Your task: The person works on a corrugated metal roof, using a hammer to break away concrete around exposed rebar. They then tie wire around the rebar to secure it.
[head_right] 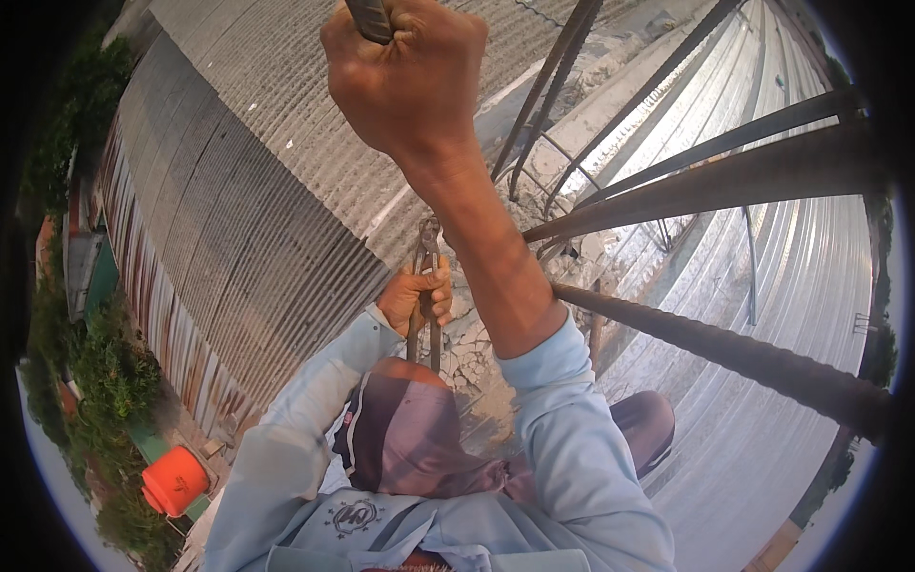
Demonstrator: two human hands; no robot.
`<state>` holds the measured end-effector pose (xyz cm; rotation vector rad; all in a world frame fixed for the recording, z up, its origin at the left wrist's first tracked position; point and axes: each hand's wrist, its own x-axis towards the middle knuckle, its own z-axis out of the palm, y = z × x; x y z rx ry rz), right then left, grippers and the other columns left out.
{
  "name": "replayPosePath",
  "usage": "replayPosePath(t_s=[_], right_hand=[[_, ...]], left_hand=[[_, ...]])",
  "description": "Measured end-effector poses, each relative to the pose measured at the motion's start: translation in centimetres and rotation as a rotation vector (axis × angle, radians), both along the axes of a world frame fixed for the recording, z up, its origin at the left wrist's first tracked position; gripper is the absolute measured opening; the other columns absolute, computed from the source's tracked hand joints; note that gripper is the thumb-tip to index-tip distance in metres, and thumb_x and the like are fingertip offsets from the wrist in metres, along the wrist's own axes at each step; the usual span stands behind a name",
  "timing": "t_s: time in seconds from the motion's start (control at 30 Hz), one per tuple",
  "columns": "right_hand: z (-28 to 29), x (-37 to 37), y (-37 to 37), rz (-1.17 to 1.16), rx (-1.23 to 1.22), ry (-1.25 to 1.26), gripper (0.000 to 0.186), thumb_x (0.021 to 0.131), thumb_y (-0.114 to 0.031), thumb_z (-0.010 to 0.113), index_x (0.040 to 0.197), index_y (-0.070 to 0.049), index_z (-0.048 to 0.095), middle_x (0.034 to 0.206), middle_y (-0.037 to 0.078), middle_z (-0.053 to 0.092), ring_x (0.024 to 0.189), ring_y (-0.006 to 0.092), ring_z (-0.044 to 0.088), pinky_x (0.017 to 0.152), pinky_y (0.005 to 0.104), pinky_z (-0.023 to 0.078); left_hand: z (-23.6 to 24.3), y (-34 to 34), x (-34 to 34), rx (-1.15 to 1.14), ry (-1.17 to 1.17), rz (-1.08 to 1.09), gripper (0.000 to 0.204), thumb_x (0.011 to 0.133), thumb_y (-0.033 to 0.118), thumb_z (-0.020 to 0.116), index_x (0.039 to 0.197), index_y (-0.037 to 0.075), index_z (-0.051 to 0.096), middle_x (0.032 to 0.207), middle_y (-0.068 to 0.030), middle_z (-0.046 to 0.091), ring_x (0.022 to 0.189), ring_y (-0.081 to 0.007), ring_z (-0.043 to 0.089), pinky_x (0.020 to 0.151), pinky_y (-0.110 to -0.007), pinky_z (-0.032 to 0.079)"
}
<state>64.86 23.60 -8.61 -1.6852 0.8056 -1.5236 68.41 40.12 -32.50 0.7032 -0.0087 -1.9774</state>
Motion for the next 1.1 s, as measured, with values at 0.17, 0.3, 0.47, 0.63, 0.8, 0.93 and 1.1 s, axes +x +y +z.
replayPosePath(t_s=[0.17, 0.3, 0.47, 0.63, 0.8, 0.93, 1.1], right_hand=[[-0.8, 0.1, -1.2, 0.052, -0.09, -0.044, 0.019, 0.09, -0.007, 0.064, 0.073, 0.0, 0.06, 0.061, 0.003, 0.054, 0.058, 0.0105, 0.05, 0.052, 0.0319, 0.04], [-1.1, 0.6, -1.0, 0.056, -0.103, -0.099, 0.019, 0.09, -0.007, 0.063, 0.074, 0.0, 0.059, 0.06, 0.003, 0.053, 0.058, 0.0106, 0.05, 0.052, 0.0321, 0.039], [-0.7, -0.1, -0.6, 0.022, -0.053, -0.034, 0.019, 0.09, -0.007, 0.063, 0.073, 0.0, 0.057, 0.059, 0.003, 0.051, 0.056, 0.0112, 0.048, 0.051, 0.0329, 0.038], [-0.3, -0.7, -0.6, -0.064, -0.068, 0.046, 0.02, 0.088, -0.008, 0.064, 0.072, 0.001, 0.055, 0.059, 0.005, 0.051, 0.056, 0.0122, 0.047, 0.051, 0.0333, 0.039], [-1.4, 0.0, -0.6, -0.068, -0.137, -0.022, 0.021, 0.087, -0.009, 0.064, 0.072, 0.002, 0.055, 0.058, 0.006, 0.05, 0.055, 0.0122, 0.047, 0.051, 0.034, 0.039], [-1.0, -0.2, 0.1, -0.069, -0.122, -0.049, 0.022, 0.086, -0.009, 0.064, 0.07, 0.002, 0.053, 0.058, 0.005, 0.05, 0.055, 0.0119, 0.046, 0.051, 0.0336, 0.039], [-0.9, -0.6, -0.3, -0.087, -0.089, -0.077, 0.021, 0.086, -0.011, 0.064, 0.072, 0.001, 0.057, 0.058, 0.004, 0.05, 0.056, 0.0117, 0.046, 0.052, 0.0329, 0.039]], left_hand=[[0.8, -0.7, 1.9, -0.019, -0.566, -0.171, 0.018, 0.093, 0.011, 0.072, 0.101, 0.008, 0.056, 0.072, -0.0053, 0.058, 0.054, -0.0165, 0.057, 0.051, -0.037, 0.051], [-0.8, -1.8, 5.9, -0.312, -1.292, -0.438, 0.017, 0.092, 0.013, 0.072, 0.101, 0.006, 0.058, 0.073, -0.01, 0.063, 0.066, -0.0193, 0.066, 0.059, -0.038, 0.055], [3.1, -6.4, 11.1, -0.919, -2.374, -0.78, 0.034, 0.086, 0.014, 0.066, 0.119, 0.006, 0.059, 0.094, -0.0178, 0.07, 0.096, -0.0356, 0.069, 0.083, -0.048, 0.054], [5.4, -5.7, 9.7, -0.675, -2.281, -0.737, 0.034, 0.083, 0.023, 0.063, 0.113, 0.006, 0.063, 0.096, -0.0181, 0.07, 0.094, -0.038, 0.068, 0.083, -0.05, 0.053], [4.8, -6.9, 10.2, -0.439, -2.028, -0.959, 0.022, 0.079, 0.025, 0.064, 0.09, 0.006, 0.067, 0.094, -0.02, 0.071, 0.085, -0.0398, 0.069, 0.079, -0.05, 0.053], [3.7, -7.4, 10.5, -0.669, -2.308, -0.832, 0.022, 0.08, 0.02, 0.065, 0.096, 0.004, 0.063, 0.091, -0.0194, 0.072, 0.085, -0.0383, 0.071, 0.078, -0.048, 0.055], [0.2, -5.6, 9.7, -0.809, -2.586, -0.386, 0.016, 0.081, 0.013, 0.063, 0.094, 0.005, 0.058, 0.084, -0.017, 0.07, 0.079, -0.0365, 0.072, 0.074, -0.048, 0.055]])
